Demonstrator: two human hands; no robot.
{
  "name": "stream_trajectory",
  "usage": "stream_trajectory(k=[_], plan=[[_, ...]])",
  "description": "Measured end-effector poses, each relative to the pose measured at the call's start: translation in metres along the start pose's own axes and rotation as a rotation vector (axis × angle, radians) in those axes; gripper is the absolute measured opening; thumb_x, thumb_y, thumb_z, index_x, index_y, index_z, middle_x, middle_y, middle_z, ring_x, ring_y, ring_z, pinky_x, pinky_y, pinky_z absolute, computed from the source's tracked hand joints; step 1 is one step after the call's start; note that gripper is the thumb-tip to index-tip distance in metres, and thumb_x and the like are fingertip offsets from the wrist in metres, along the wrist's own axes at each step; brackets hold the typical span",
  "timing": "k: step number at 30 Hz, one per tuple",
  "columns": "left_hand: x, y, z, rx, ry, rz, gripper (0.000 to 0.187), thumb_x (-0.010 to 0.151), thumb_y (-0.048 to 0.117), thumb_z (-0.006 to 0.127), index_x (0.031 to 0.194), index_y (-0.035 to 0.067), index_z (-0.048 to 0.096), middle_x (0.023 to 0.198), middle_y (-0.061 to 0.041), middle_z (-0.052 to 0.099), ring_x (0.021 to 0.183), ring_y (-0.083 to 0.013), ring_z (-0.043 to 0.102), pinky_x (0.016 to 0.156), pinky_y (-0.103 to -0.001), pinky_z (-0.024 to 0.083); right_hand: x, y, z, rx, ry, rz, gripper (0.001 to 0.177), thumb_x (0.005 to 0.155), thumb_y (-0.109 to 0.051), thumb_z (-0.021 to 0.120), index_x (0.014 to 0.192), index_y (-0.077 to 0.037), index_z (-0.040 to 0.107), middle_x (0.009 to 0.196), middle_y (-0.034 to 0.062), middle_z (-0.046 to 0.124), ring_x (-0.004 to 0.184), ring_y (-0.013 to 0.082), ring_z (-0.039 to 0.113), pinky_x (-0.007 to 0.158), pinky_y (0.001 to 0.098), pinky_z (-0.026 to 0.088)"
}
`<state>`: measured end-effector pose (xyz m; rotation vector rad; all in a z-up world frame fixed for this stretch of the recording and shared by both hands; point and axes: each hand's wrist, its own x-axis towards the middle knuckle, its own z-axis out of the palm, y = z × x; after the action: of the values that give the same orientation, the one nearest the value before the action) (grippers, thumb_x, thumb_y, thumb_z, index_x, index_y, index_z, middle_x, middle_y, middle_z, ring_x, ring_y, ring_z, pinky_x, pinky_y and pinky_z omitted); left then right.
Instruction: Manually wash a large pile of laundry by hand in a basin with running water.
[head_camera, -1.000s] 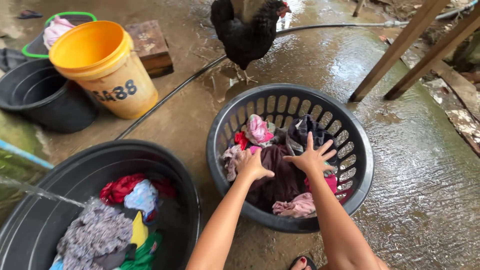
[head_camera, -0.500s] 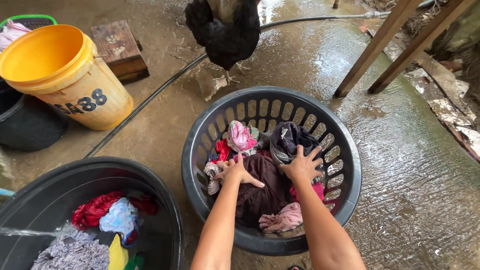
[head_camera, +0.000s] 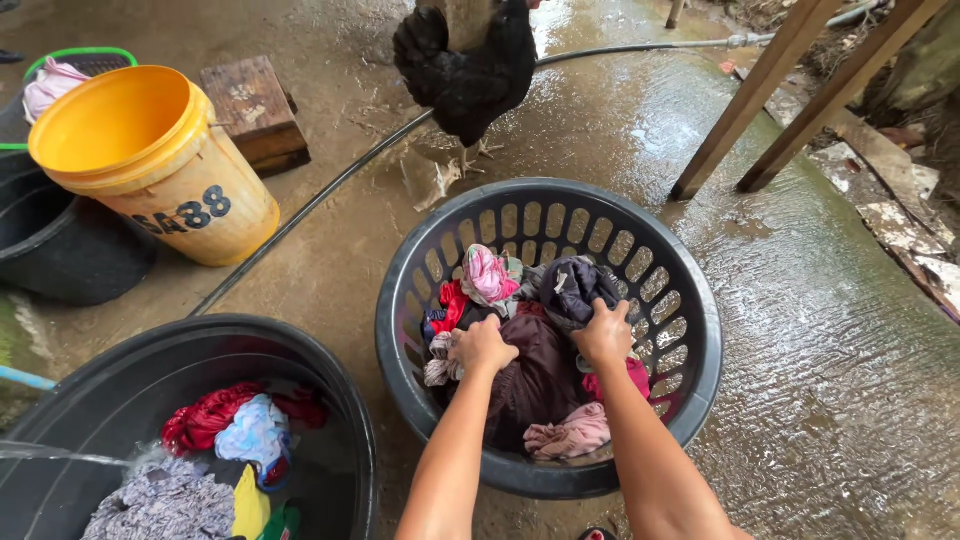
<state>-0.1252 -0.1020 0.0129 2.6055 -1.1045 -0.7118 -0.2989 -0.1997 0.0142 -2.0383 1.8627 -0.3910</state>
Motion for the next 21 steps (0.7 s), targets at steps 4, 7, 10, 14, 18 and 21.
stream_trajectory(k=[4,7,10,14,18,21], plan=[[0.012,-0.018,0.016,-0.099,0.112,0.054,0.05,0.067,0.033,0.083,0.112,0.019,0.068,0.114,-0.011,0.072,0.117,-0.0409,0.06,0.098,-0.058,0.049,-0.012,-0.005,-0.007,0.04,0.0,-0.023,0.068,0.066,-0.026,0.09,0.129,-0.019,0.065,0.133,0.0182,0.049,0.106,0.0439,0.067,0.092,0.05,0.055],[0.008,-0.024,0.022,-0.234,0.24,0.133,0.044,0.066,0.034,0.083,0.103,0.015,0.069,0.101,-0.013,0.074,0.102,-0.0365,0.069,0.093,-0.05,0.051,-0.02,-0.005,-0.007,0.094,0.027,-0.015,0.071,0.063,-0.028,0.09,0.129,-0.017,0.068,0.134,0.0209,0.051,0.108,0.0442,0.066,0.093,0.0493,0.054],[-0.003,-0.019,0.023,-0.497,0.313,0.1,0.043,0.065,0.031,0.084,0.1,0.012,0.068,0.095,-0.011,0.075,0.094,-0.0323,0.07,0.083,-0.045,0.054,-0.026,-0.001,0.001,0.171,0.032,0.03,0.07,0.06,-0.032,0.092,0.124,-0.013,0.071,0.131,0.0242,0.057,0.11,0.0439,0.065,0.095,0.0477,0.053],[-0.009,-0.014,0.027,-1.226,0.242,0.078,0.031,0.073,0.015,0.081,0.099,0.005,0.067,0.091,-0.008,0.072,0.085,-0.0218,0.067,0.075,-0.037,0.054,-0.034,0.009,0.017,0.403,0.06,0.042,0.069,0.064,-0.036,0.092,0.122,-0.005,0.071,0.117,0.024,0.071,0.106,0.0392,0.07,0.094,0.0453,0.054],[-0.06,-0.015,-0.021,-1.677,0.163,0.169,0.026,0.08,0.006,0.077,0.104,0.003,0.068,0.095,-0.006,0.072,0.084,-0.0177,0.066,0.076,-0.034,0.054,-0.055,-0.001,0.004,0.672,0.12,-0.047,0.065,0.069,-0.028,0.092,0.12,0.003,0.068,0.108,0.0212,0.074,0.097,0.0327,0.069,0.086,0.0424,0.053],[-0.078,-0.041,-0.034,-1.849,0.18,0.258,0.029,0.082,0.007,0.074,0.11,0.004,0.07,0.101,-0.006,0.073,0.089,-0.0177,0.068,0.081,-0.034,0.055,-0.075,-0.022,-0.017,0.907,0.03,-0.144,0.05,0.073,-0.018,0.087,0.115,0.004,0.07,0.102,0.0137,0.076,0.088,0.022,0.069,0.081,0.0368,0.055]])
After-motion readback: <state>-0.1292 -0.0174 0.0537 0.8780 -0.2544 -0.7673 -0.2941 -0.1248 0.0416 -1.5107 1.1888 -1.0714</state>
